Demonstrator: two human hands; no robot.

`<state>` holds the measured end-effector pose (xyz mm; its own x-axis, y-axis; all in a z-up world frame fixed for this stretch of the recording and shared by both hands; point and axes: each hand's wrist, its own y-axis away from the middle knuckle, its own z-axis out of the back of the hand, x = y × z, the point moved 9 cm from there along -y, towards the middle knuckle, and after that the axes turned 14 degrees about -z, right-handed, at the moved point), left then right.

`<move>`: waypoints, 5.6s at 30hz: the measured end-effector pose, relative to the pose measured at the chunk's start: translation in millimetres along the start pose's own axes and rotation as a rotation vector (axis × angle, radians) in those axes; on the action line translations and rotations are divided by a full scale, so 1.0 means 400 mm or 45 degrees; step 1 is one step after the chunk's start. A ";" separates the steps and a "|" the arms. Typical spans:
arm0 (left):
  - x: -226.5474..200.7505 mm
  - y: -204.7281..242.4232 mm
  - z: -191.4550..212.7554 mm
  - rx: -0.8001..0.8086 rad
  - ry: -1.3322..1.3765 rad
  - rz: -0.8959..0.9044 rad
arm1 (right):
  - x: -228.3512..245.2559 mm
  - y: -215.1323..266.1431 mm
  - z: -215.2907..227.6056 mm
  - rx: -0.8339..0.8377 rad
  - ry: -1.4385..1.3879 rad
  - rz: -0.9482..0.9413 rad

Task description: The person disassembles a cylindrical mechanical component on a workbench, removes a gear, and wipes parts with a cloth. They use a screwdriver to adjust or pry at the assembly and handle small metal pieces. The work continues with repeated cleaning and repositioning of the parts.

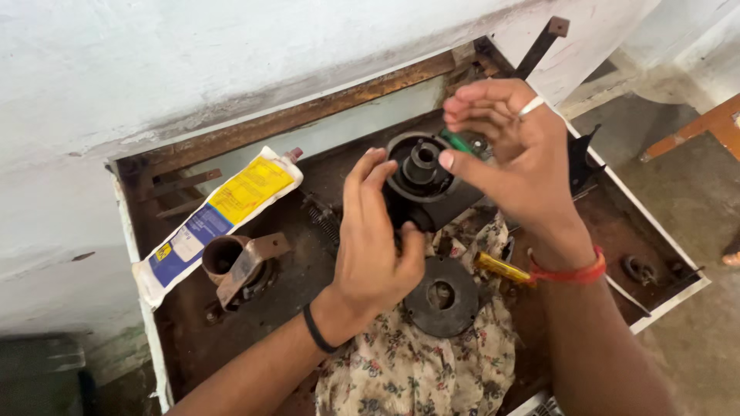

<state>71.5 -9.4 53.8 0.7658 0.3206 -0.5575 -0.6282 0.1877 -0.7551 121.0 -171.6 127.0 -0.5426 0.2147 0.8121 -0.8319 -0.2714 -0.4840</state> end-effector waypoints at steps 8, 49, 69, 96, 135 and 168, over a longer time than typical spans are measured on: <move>-0.036 -0.039 0.018 0.032 -0.167 -0.141 | -0.078 -0.075 -0.091 0.097 -0.206 -0.394; -0.026 -0.036 0.051 0.161 -0.614 -0.224 | 0.033 -0.162 -0.203 1.027 1.595 -0.333; -0.045 -0.029 0.073 -0.027 -0.512 -0.275 | -0.143 -0.116 -0.166 0.113 -0.164 -0.677; -0.029 -0.018 0.048 0.061 -0.472 -0.261 | -0.065 -0.118 -0.119 -0.328 0.088 -0.452; -0.074 -0.211 0.016 -0.100 -0.041 0.432 | -0.165 0.177 0.119 -0.387 -0.685 -1.217; 0.117 -0.272 -0.129 -0.160 0.144 0.717 | -0.171 0.085 0.195 -0.542 -0.941 -1.282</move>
<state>182.8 -62.6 92.0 0.3334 0.2366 -0.9126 -0.9266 -0.0961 -0.3634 138.8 -268.9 80.5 0.4096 -0.4488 0.7943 -0.8764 0.0483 0.4792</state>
